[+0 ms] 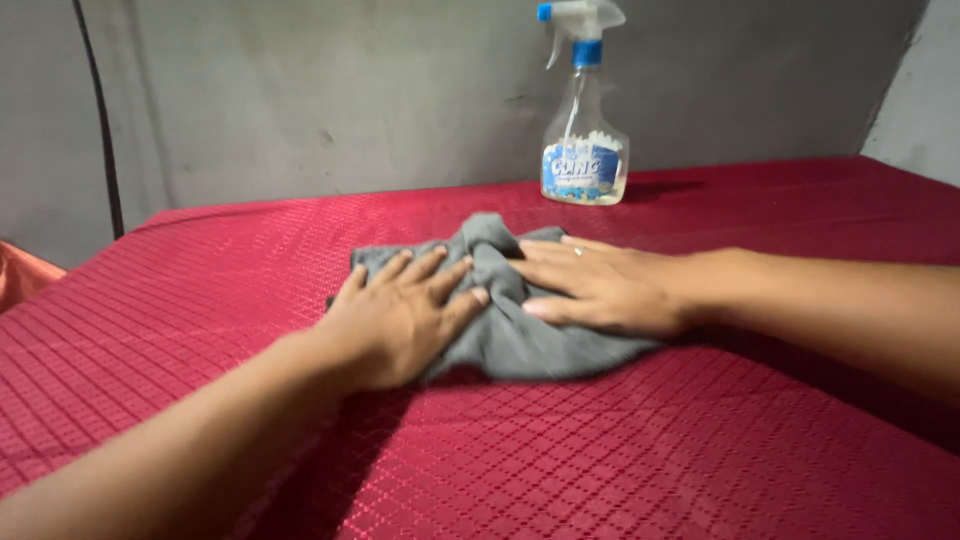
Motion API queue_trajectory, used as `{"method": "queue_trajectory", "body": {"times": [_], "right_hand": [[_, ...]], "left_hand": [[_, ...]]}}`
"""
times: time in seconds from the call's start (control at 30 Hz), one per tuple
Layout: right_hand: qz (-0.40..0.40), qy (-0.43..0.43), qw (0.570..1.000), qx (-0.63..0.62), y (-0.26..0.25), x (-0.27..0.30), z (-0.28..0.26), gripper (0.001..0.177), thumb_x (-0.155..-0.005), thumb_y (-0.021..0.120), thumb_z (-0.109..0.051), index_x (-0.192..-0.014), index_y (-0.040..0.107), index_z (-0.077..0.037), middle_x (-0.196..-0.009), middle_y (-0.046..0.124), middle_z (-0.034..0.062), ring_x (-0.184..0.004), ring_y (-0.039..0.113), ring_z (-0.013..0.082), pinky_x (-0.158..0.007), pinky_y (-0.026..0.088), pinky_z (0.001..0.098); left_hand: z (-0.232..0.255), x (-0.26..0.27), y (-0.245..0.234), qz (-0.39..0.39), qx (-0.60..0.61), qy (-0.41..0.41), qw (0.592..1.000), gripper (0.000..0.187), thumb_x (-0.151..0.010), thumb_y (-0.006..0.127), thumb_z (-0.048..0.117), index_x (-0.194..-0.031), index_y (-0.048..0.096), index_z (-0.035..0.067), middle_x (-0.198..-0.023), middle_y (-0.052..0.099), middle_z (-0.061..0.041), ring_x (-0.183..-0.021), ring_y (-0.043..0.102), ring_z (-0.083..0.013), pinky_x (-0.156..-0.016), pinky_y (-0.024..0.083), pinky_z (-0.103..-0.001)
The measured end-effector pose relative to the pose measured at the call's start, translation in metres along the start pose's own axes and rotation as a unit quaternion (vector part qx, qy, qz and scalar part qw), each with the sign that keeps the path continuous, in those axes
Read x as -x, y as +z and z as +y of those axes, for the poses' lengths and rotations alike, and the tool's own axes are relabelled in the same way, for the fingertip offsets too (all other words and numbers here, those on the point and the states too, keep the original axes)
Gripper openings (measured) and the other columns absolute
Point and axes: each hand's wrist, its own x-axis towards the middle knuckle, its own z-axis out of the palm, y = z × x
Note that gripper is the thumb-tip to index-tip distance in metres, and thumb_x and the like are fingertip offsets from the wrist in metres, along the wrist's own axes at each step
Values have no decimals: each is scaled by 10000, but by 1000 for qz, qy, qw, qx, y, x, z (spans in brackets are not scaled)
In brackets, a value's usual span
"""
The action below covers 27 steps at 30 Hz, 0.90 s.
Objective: The recorder is wiping down a red tabletop with a yellow and grey cleaning cloth and a spray bottle.
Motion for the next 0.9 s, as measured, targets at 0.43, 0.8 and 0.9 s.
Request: {"method": "queue_trajectory", "body": {"times": [0.43, 0.8, 0.9], "right_hand": [[37, 130, 991, -1, 12, -111, 34, 758, -1003, 237, -588, -1599, 241, -119, -1671, 248, 141, -1556, 194, 287, -1256, 152, 485], [57, 274, 960, 3, 15, -58, 35, 757, -999, 213, -603, -1626, 188, -180, -1706, 149, 86, -1584, 102, 251, -1244, 139, 545], [51, 301, 952, 11, 17, -28, 52, 760, -992, 209, -604, -1621, 183, -178, -1707, 137, 69, -1584, 90, 243, -1247, 139, 531]], "left_hand": [[-50, -79, 17, -27, 112, -212, 971, 621, -1044, 251, 534, -1620, 215, 304, -1727, 71, -24, -1578, 67, -375, -1206, 96, -702], [-7, -112, 13, -15, 136, -224, 965, 668, -1037, 292, 540, -1637, 179, 270, -1722, 57, -68, -1565, 57, -417, -1150, 54, -783], [33, -101, -18, -49, 96, -147, 983, 553, -1040, 294, 489, -1578, 336, 366, -1747, 56, -12, -1580, 47, -453, -1152, 74, -811]]}}
